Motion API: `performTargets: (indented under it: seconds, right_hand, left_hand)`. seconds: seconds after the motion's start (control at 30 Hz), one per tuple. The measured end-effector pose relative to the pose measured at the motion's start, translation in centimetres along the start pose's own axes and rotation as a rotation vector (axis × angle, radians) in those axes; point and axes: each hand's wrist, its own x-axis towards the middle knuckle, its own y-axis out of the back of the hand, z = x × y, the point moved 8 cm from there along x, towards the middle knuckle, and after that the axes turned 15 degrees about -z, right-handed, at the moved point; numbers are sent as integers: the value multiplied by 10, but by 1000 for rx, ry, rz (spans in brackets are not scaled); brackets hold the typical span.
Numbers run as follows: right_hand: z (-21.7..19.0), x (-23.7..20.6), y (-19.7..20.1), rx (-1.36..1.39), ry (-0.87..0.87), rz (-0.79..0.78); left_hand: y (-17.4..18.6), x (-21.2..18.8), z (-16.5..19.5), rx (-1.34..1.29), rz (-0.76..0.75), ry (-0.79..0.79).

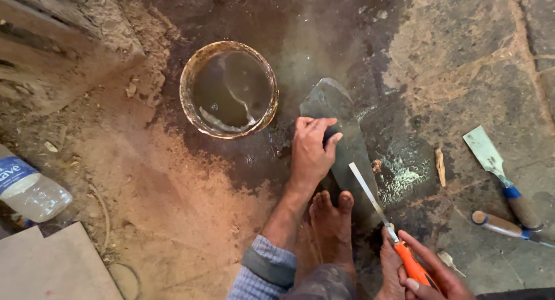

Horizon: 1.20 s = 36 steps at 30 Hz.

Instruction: The person sharpens a chisel on a wet stone using a repetitive back-and-forth motion. They periodically dip the tool into a bucket of water and inspect the blade edge.

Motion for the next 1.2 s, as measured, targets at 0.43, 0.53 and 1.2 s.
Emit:
performTargets:
  seconds: [0.43, 0.53, 1.2]
  right_hand:
    - [19, -6, 24, 213, 126, -160]
    - [24, -6, 35, 166, 67, -35]
    - [-61, 22, 6, -161, 28, 311]
  left_hand:
    - [-110, -41, 98, -40, -646, -430]
    - [-127, -46, 84, 3, -698, -363]
    - [-123, -20, 97, 86, -587, -627]
